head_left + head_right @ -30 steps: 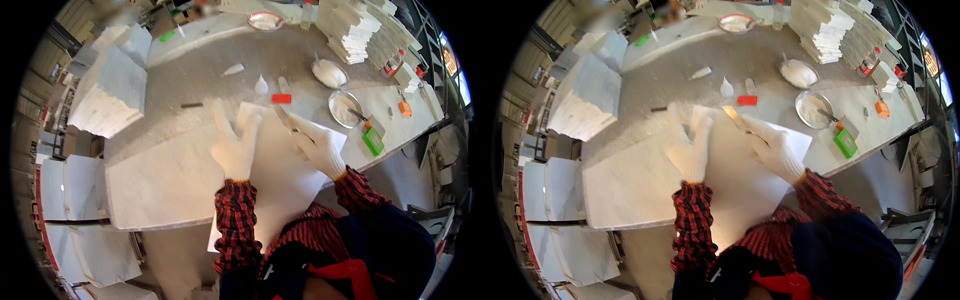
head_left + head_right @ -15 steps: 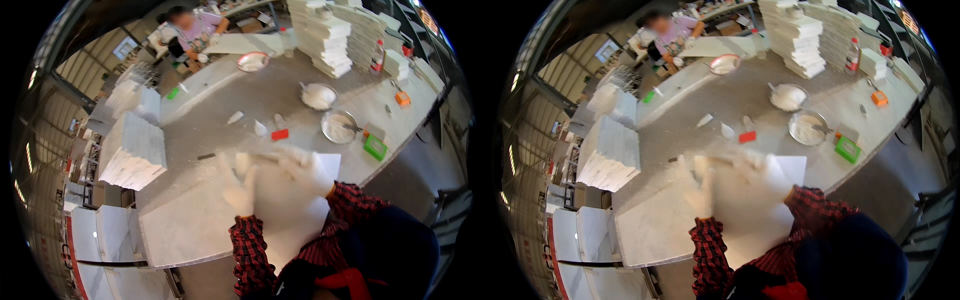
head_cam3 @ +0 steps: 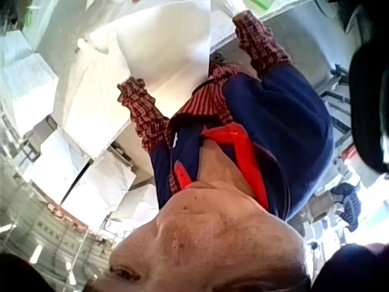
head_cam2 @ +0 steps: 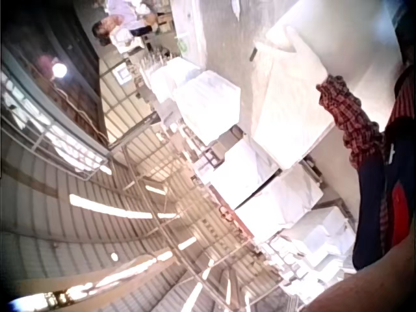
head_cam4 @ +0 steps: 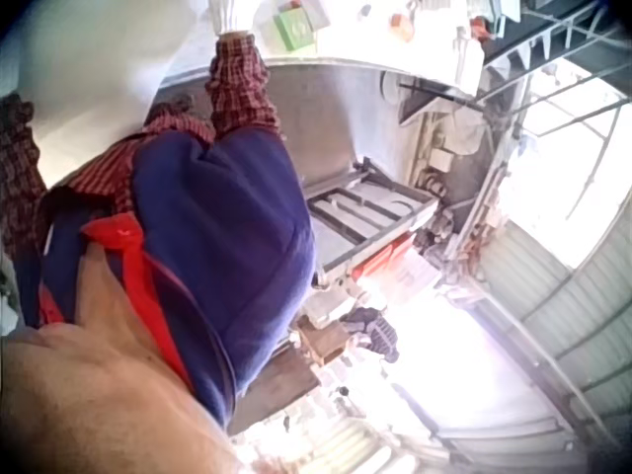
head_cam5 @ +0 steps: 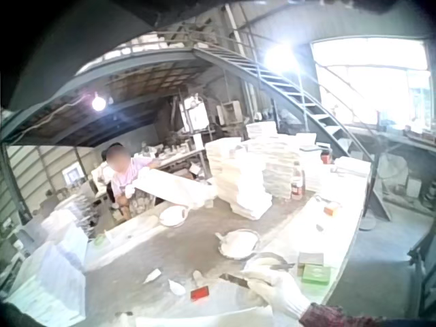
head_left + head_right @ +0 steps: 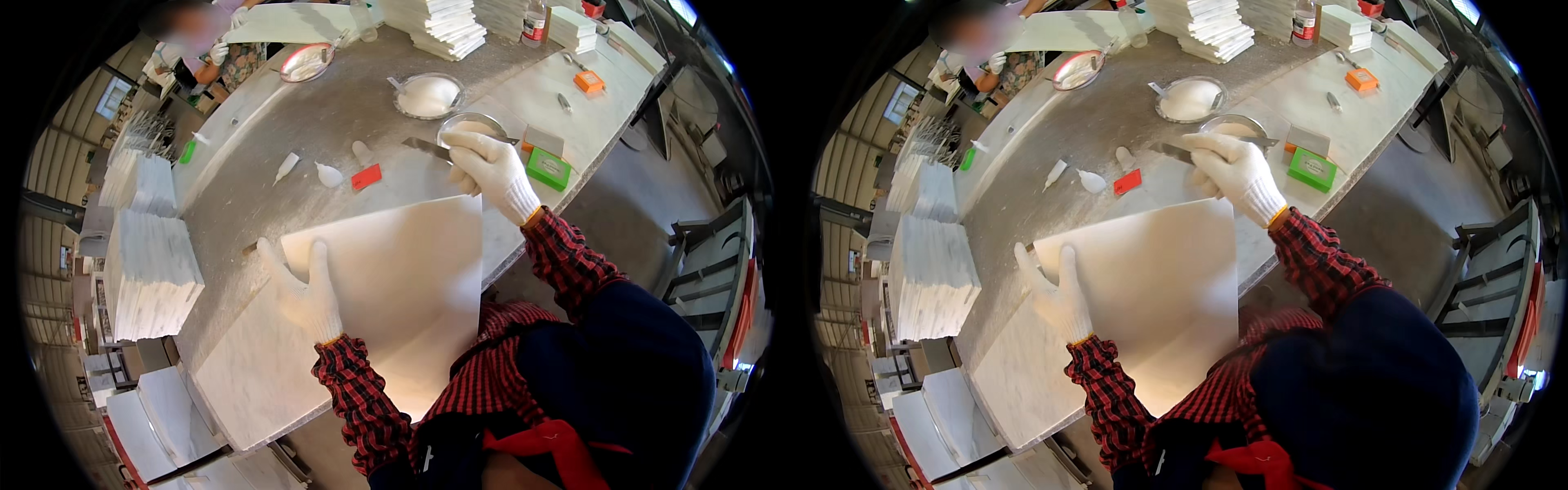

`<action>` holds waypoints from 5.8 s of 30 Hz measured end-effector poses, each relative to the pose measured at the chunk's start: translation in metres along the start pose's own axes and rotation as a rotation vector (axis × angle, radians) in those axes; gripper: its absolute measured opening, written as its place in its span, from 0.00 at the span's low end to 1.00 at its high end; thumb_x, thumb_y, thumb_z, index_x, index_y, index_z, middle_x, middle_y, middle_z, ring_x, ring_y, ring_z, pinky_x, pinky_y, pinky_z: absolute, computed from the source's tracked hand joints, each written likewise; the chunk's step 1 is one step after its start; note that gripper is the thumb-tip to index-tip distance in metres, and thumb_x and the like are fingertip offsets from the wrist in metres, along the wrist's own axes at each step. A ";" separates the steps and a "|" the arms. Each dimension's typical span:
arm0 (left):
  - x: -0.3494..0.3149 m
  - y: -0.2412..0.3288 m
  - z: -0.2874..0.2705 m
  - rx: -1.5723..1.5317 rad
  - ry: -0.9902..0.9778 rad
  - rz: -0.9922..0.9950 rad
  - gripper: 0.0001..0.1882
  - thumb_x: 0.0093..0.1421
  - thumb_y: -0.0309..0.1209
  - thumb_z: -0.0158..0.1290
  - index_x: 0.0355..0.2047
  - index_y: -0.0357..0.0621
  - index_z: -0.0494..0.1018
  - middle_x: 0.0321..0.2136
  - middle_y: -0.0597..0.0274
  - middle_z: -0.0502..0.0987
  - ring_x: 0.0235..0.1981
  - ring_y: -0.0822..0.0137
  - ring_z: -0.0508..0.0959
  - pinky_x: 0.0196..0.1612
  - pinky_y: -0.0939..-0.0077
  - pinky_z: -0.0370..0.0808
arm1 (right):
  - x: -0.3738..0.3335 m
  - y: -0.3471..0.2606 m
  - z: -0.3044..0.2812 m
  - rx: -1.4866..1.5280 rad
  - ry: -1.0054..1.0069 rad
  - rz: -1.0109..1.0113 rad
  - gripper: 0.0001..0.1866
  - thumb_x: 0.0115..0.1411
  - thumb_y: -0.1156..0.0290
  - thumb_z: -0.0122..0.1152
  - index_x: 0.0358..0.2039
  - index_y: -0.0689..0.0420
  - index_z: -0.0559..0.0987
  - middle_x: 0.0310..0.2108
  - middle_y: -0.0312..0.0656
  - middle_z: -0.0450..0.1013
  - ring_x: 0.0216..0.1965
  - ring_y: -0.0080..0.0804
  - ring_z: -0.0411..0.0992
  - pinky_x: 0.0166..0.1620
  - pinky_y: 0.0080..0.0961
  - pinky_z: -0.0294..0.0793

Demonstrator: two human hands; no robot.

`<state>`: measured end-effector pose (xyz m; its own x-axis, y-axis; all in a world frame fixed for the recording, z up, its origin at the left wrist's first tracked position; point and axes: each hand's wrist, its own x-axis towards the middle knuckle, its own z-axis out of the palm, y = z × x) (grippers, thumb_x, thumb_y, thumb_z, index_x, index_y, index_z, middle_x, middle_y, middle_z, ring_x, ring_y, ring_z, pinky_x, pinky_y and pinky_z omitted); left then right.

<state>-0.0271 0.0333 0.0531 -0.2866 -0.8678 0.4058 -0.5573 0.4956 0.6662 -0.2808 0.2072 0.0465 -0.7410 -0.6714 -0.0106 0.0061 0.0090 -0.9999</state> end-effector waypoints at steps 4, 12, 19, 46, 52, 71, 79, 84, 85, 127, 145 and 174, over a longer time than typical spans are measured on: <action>0.001 -0.006 0.003 -0.064 0.012 0.007 0.43 0.62 0.46 0.61 0.72 0.44 0.58 0.62 0.44 0.72 0.59 0.53 0.75 0.62 0.66 0.68 | 0.001 0.014 -0.027 0.062 -0.009 0.050 0.20 0.69 0.67 0.55 0.57 0.60 0.79 0.26 0.36 0.75 0.23 0.19 0.72 0.27 0.17 0.72; -0.004 0.001 -0.002 0.015 0.009 -0.020 0.40 0.64 0.45 0.59 0.72 0.44 0.59 0.61 0.46 0.73 0.59 0.53 0.75 0.61 0.65 0.69 | -0.022 0.015 0.005 0.078 -0.169 0.094 0.20 0.70 0.66 0.55 0.58 0.60 0.78 0.29 0.35 0.76 0.25 0.18 0.73 0.28 0.17 0.74; -0.001 -0.022 -0.004 -0.296 0.101 0.133 0.30 0.68 0.41 0.53 0.65 0.37 0.66 0.50 0.48 0.79 0.49 0.59 0.78 0.52 0.66 0.73 | -0.018 -0.014 0.102 -0.027 -0.396 -0.593 0.21 0.67 0.71 0.59 0.60 0.51 0.78 0.43 0.37 0.81 0.34 0.29 0.78 0.38 0.24 0.79; -0.005 -0.023 -0.002 -0.154 0.066 -0.084 0.21 0.76 0.40 0.39 0.49 0.34 0.74 0.46 0.51 0.79 0.46 0.57 0.77 0.53 0.66 0.71 | 0.016 -0.041 0.125 0.013 0.011 -0.678 0.17 0.63 0.78 0.61 0.53 0.57 0.81 0.37 0.45 0.82 0.39 0.30 0.82 0.43 0.25 0.80; -0.011 -0.009 -0.003 -0.118 0.200 0.005 0.25 0.76 0.42 0.38 0.55 0.32 0.73 0.50 0.48 0.78 0.52 0.55 0.77 0.58 0.63 0.70 | 0.008 -0.014 0.031 -0.279 0.088 -0.470 0.15 0.66 0.73 0.59 0.52 0.56 0.82 0.32 0.45 0.82 0.28 0.29 0.81 0.35 0.27 0.79; 0.015 -0.038 0.022 0.115 0.363 -0.168 0.16 0.73 0.37 0.46 0.48 0.41 0.79 0.42 0.47 0.83 0.41 0.49 0.83 0.45 0.60 0.77 | 0.075 0.093 -0.194 -1.457 0.208 0.107 0.38 0.58 0.36 0.59 0.62 0.47 0.76 0.73 0.57 0.54 0.57 0.55 0.75 0.59 0.44 0.74; 0.010 -0.030 0.015 -0.037 0.413 -0.046 0.14 0.71 0.34 0.48 0.44 0.39 0.80 0.33 0.44 0.82 0.32 0.47 0.82 0.36 0.60 0.76 | 0.120 0.131 -0.231 -1.069 -0.180 0.120 0.45 0.50 0.50 0.67 0.66 0.59 0.71 0.50 0.63 0.78 0.51 0.49 0.79 0.54 0.37 0.77; 0.004 -0.020 0.005 0.011 0.264 -0.108 0.20 0.73 0.42 0.46 0.40 0.39 0.81 0.29 0.46 0.81 0.28 0.50 0.80 0.33 0.63 0.75 | 0.117 0.110 -0.213 -1.118 -0.225 0.113 0.40 0.51 0.54 0.70 0.61 0.63 0.75 0.46 0.56 0.80 0.46 0.43 0.80 0.50 0.35 0.78; 0.002 -0.016 0.003 0.015 0.234 -0.126 0.21 0.72 0.42 0.47 0.37 0.38 0.81 0.27 0.45 0.81 0.27 0.49 0.80 0.32 0.63 0.74 | 0.119 0.112 -0.219 -1.073 -0.242 0.123 0.38 0.50 0.54 0.71 0.58 0.64 0.76 0.45 0.55 0.81 0.45 0.42 0.80 0.49 0.35 0.78; 0.006 -0.022 -0.002 -0.104 -0.042 -0.208 0.22 0.62 0.50 0.58 0.43 0.44 0.81 0.27 0.52 0.82 0.29 0.57 0.82 0.36 0.67 0.78 | 0.063 -0.057 0.186 -0.587 -0.841 -0.598 0.25 0.68 0.61 0.55 0.61 0.62 0.73 0.50 0.55 0.77 0.52 0.47 0.76 0.56 0.34 0.72; 0.006 -0.023 0.000 -0.086 -0.059 -0.192 0.24 0.61 0.54 0.58 0.40 0.45 0.81 0.25 0.52 0.80 0.27 0.56 0.81 0.34 0.65 0.76 | 0.065 -0.034 0.152 -0.601 -0.765 -0.631 0.23 0.68 0.59 0.55 0.58 0.60 0.75 0.44 0.52 0.79 0.43 0.45 0.77 0.50 0.34 0.75; -0.277 -0.160 -0.138 0.011 0.939 -1.039 0.24 0.71 0.39 0.52 0.59 0.33 0.72 0.58 0.50 0.76 0.55 0.57 0.77 0.59 0.65 0.74 | 0.009 0.003 0.128 -0.842 -0.412 -0.407 0.22 0.62 0.56 0.63 0.47 0.61 0.82 0.33 0.52 0.80 0.34 0.39 0.80 0.40 0.35 0.77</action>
<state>0.2486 0.1998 -0.0797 0.8750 -0.4841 0.0016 -0.1979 -0.3549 0.9137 -0.2016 0.1063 0.0430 -0.2923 -0.9410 0.1707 -0.7860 0.1347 -0.6033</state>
